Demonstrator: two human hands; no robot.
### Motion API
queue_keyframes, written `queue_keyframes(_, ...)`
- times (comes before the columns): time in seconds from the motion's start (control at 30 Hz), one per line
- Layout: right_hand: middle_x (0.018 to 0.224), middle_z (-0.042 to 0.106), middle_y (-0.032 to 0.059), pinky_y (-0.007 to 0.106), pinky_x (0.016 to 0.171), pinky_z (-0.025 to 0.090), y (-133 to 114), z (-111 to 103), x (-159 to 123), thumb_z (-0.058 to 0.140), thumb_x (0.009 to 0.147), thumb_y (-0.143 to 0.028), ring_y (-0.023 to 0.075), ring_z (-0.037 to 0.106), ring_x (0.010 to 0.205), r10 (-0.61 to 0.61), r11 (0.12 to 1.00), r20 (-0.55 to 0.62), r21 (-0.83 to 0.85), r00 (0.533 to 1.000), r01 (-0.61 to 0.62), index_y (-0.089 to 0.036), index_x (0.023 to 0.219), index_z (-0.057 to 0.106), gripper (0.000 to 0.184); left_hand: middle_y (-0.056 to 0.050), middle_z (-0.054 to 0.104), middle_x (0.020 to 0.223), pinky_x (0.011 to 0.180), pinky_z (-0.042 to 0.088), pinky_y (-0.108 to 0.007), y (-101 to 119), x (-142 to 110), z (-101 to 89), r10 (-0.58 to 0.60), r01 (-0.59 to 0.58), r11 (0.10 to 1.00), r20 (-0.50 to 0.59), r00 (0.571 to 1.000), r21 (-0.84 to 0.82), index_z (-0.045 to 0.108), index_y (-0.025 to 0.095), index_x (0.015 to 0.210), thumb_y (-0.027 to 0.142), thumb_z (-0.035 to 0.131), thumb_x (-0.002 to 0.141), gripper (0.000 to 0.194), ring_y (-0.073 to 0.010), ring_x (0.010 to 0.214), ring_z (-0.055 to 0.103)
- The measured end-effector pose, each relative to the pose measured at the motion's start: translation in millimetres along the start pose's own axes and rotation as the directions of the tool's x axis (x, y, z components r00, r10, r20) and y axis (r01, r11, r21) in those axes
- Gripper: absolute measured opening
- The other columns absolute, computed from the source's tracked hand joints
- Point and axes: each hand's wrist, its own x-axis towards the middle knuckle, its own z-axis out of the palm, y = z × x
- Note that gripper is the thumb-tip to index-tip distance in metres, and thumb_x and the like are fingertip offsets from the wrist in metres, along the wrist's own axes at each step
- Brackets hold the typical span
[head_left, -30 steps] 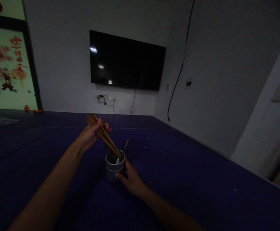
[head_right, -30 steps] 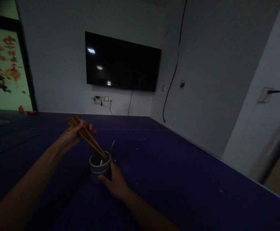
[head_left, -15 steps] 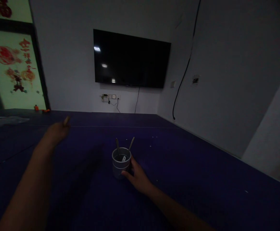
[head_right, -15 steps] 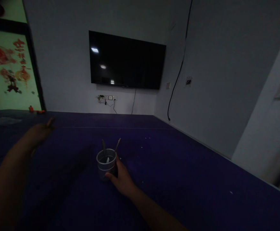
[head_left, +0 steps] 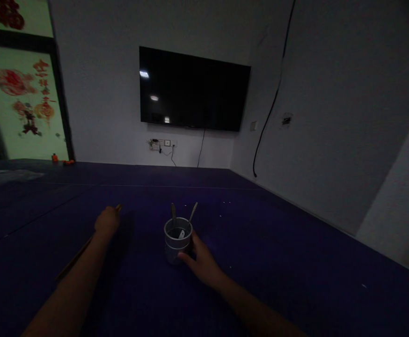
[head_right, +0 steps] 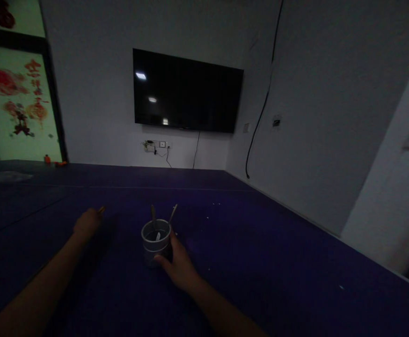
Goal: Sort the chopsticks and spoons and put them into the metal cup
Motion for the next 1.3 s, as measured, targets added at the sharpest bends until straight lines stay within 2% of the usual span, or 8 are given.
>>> queue_keyframes(0.13, 0.145, 0.034, 0.0084, 0.049, 0.109, 0.026, 0.0, -0.3, -0.1, 0.063, 0.082, -0.028, 0.0247, 0.033, 0.133, -0.009, 1.0, 0.003, 0.001, 1.0, 0.009, -0.031, 0.145, 0.017, 0.078, -0.024, 0.066, 0.098, 0.072, 0.05, -0.035, 2.5, -13.3, 6.8, -0.012, 0.011, 0.997, 0.025, 1.0, 0.075, 0.06, 0.007, 0.107, 0.022, 0.041, 0.087, 0.031, -0.0317, 0.096, 0.064)
queue_keyframes(0.37, 0.142, 0.04, 0.0092, 0.048, 0.107, 0.031, -5.2, -1.4, 2.0, 0.064, 0.081, -0.028, 0.0253, 0.038, 0.13, -0.008, 1.0, 0.02, 0.007, 1.0, 0.007, -0.029, 0.145, 0.019, 0.078, -0.024, 0.064, 0.103, 0.076, 0.048, -0.04, 4.4, -24.2, 11.7, -0.005, -0.001, 0.99, 0.04, 0.999, 0.144, 0.061, 0.005, 0.106, 0.023, 0.036, 0.087, 0.036, -0.0349, 0.101, 0.06)
queue_keyframes(0.7, 0.142, 0.039, 0.0077, 0.05, 0.107, 0.03, -5.1, -0.1, 0.7, 0.064, 0.081, -0.027, 0.0255, 0.037, 0.13, 0.009, 1.0, 0.003, -0.004, 1.0, -0.009, -0.032, 0.144, 0.019, 0.079, -0.028, 0.059, 0.11, 0.076, 0.045, -0.047, 4.1, -19.7, 16.7, -0.044, 0.041, 0.986, 0.016, 0.999, 0.159, 0.061, 0.004, 0.112, 0.043, 0.032, 0.088, 0.054, -0.0401, 0.104, 0.055)
queue_keyframes(1.3, 0.142, 0.039, 0.0091, 0.049, 0.107, 0.031, -5.1, -1.2, 1.8, 0.063, 0.082, -0.031, 0.0256, 0.037, 0.13, -0.016, 0.999, 0.01, -0.041, 1.0, 0.016, -0.031, 0.145, 0.017, 0.078, -0.028, 0.056, 0.115, 0.082, 0.044, -0.051, 1.1, -11.4, 15.7, -0.114, 0.11, 0.991, 0.06, 0.992, 0.077, 0.058, 0.004, 0.117, 0.049, 0.036, 0.083, 0.06, -0.0419, 0.109, 0.052)
